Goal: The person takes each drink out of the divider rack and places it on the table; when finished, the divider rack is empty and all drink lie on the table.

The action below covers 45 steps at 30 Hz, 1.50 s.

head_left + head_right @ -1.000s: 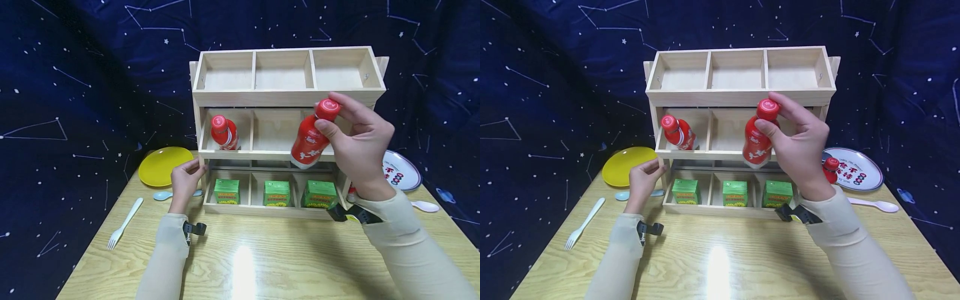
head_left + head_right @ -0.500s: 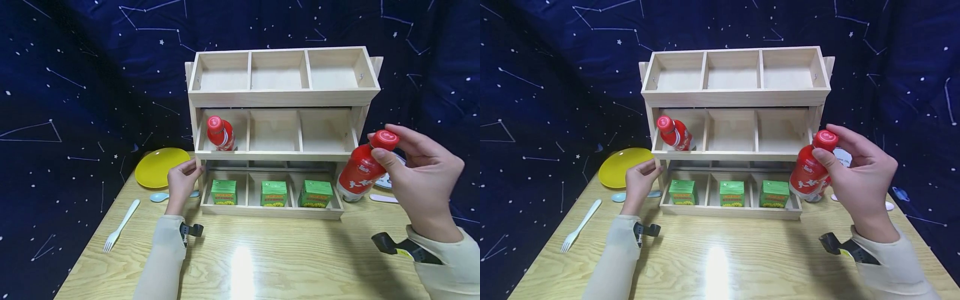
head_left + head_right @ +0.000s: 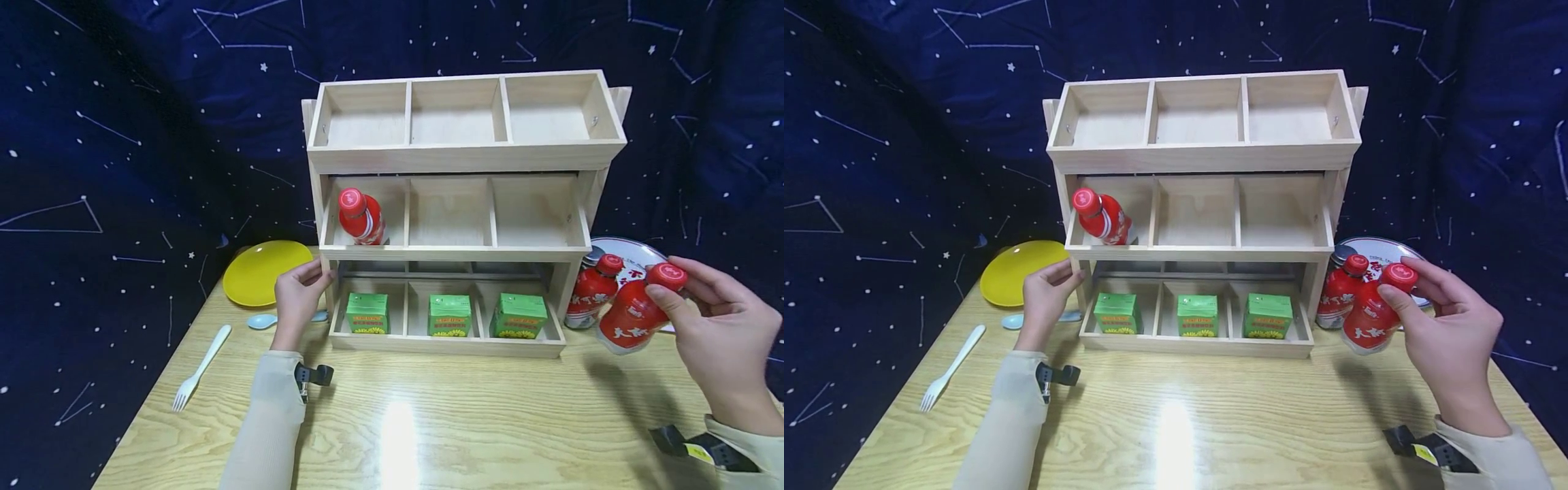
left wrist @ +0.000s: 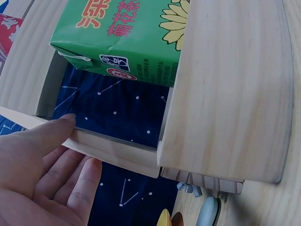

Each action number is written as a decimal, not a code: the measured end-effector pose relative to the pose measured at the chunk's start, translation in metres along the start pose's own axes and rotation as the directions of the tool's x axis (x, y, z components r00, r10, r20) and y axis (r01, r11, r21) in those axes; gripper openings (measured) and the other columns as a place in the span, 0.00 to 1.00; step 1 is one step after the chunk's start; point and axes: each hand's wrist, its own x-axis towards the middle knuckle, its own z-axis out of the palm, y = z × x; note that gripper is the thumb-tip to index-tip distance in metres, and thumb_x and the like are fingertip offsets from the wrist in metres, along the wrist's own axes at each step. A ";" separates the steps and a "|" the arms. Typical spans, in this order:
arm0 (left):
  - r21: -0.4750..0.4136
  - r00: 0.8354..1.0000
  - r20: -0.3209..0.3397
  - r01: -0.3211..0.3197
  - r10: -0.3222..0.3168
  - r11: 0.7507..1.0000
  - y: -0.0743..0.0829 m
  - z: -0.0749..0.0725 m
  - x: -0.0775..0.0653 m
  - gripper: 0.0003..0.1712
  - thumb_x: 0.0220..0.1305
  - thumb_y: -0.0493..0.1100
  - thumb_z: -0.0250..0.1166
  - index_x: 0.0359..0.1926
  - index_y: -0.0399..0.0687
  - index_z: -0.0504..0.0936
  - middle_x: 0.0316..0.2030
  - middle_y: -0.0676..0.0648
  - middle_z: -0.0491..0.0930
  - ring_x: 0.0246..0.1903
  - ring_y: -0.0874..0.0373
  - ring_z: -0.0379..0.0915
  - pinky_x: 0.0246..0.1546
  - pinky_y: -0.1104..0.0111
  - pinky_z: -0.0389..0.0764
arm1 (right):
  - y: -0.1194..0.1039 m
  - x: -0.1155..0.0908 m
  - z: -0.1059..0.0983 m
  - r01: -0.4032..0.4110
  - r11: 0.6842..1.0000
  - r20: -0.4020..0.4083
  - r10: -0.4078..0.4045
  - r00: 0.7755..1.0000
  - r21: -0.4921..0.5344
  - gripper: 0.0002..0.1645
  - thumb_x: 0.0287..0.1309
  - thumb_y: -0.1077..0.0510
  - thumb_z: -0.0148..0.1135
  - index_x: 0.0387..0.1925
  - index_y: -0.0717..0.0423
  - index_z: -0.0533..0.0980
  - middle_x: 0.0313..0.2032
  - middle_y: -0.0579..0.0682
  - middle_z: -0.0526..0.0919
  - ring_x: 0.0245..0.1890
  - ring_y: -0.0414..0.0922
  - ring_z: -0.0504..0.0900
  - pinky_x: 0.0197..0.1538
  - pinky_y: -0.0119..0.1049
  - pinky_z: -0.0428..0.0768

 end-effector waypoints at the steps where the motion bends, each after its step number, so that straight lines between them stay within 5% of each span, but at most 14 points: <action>1: -0.002 1.000 0.001 0.001 -0.001 1.000 0.000 0.000 0.000 0.23 0.55 0.40 0.76 0.53 0.40 0.84 0.45 0.40 0.86 0.43 0.51 0.84 0.44 0.68 0.84 | 0.006 0.000 0.000 -0.018 1.000 -0.002 0.018 1.000 0.011 0.27 0.57 0.70 0.67 0.59 0.55 0.79 0.52 0.45 0.84 0.44 0.30 0.82 0.43 0.16 0.77; 8: 0.004 1.000 0.000 0.000 0.000 1.000 -0.001 0.000 0.000 0.22 0.56 0.39 0.76 0.52 0.41 0.85 0.44 0.41 0.86 0.43 0.52 0.84 0.44 0.69 0.84 | 0.043 0.002 0.004 -0.124 0.991 -0.010 0.124 0.992 0.046 0.25 0.58 0.68 0.68 0.58 0.56 0.79 0.48 0.38 0.85 0.41 0.28 0.82 0.42 0.14 0.76; 18: -0.024 1.000 0.009 -0.010 0.011 1.000 0.001 0.001 0.001 0.22 0.56 0.38 0.75 0.53 0.41 0.84 0.45 0.40 0.86 0.44 0.52 0.84 0.44 0.69 0.84 | 0.076 0.012 0.011 -0.323 0.944 0.034 0.321 0.946 0.070 0.27 0.56 0.65 0.70 0.59 0.52 0.79 0.43 0.31 0.84 0.38 0.26 0.81 0.41 0.13 0.75; 25: -0.040 1.000 0.003 -0.005 0.005 0.999 0.001 0.001 0.000 0.21 0.56 0.37 0.75 0.52 0.41 0.85 0.44 0.40 0.86 0.43 0.52 0.84 0.43 0.70 0.84 | 0.088 0.016 0.002 -0.170 0.985 0.161 0.174 0.971 -0.043 0.28 0.60 0.61 0.68 0.63 0.53 0.75 0.41 0.22 0.78 0.39 0.20 0.76 0.42 0.10 0.72; 33: -0.045 1.000 0.011 -0.018 0.018 0.999 -0.002 0.003 0.003 0.22 0.56 0.39 0.76 0.52 0.41 0.85 0.44 0.41 0.86 0.44 0.52 0.84 0.44 0.70 0.84 | 0.090 0.022 -0.010 -0.048 0.986 0.308 0.096 0.947 -0.161 0.33 0.61 0.57 0.68 0.67 0.56 0.70 0.41 0.20 0.72 0.34 0.15 0.72 0.35 0.10 0.73; 36: -0.041 1.000 0.013 -0.001 0.001 0.999 -0.001 0.003 0.004 0.22 0.56 0.39 0.76 0.52 0.42 0.85 0.45 0.41 0.86 0.44 0.53 0.84 0.44 0.70 0.84 | 0.086 0.023 -0.013 -0.026 0.978 0.294 0.088 0.952 -0.208 0.33 0.62 0.55 0.68 0.67 0.53 0.71 0.48 0.25 0.75 0.36 0.14 0.69 0.35 0.09 0.71; 40: -0.053 0.999 0.006 0.041 -0.041 0.998 -0.002 0.001 0.003 0.21 0.56 0.36 0.75 0.52 0.40 0.85 0.45 0.40 0.85 0.45 0.51 0.83 0.43 0.72 0.83 | 0.076 0.024 -0.010 -0.037 0.965 0.176 0.085 0.981 -0.259 0.30 0.63 0.53 0.67 0.66 0.49 0.73 0.59 0.36 0.76 0.48 0.22 0.68 0.44 0.13 0.63; 45: -0.077 0.998 0.024 0.061 -0.059 0.995 -0.002 0.001 0.004 0.21 0.57 0.33 0.73 0.53 0.35 0.83 0.46 0.35 0.84 0.47 0.45 0.82 0.44 0.71 0.83 | 0.060 0.022 -0.007 -0.055 0.983 0.076 0.069 0.995 -0.174 0.25 0.62 0.58 0.67 0.61 0.49 0.78 0.54 0.35 0.80 0.49 0.28 0.72 0.47 0.18 0.67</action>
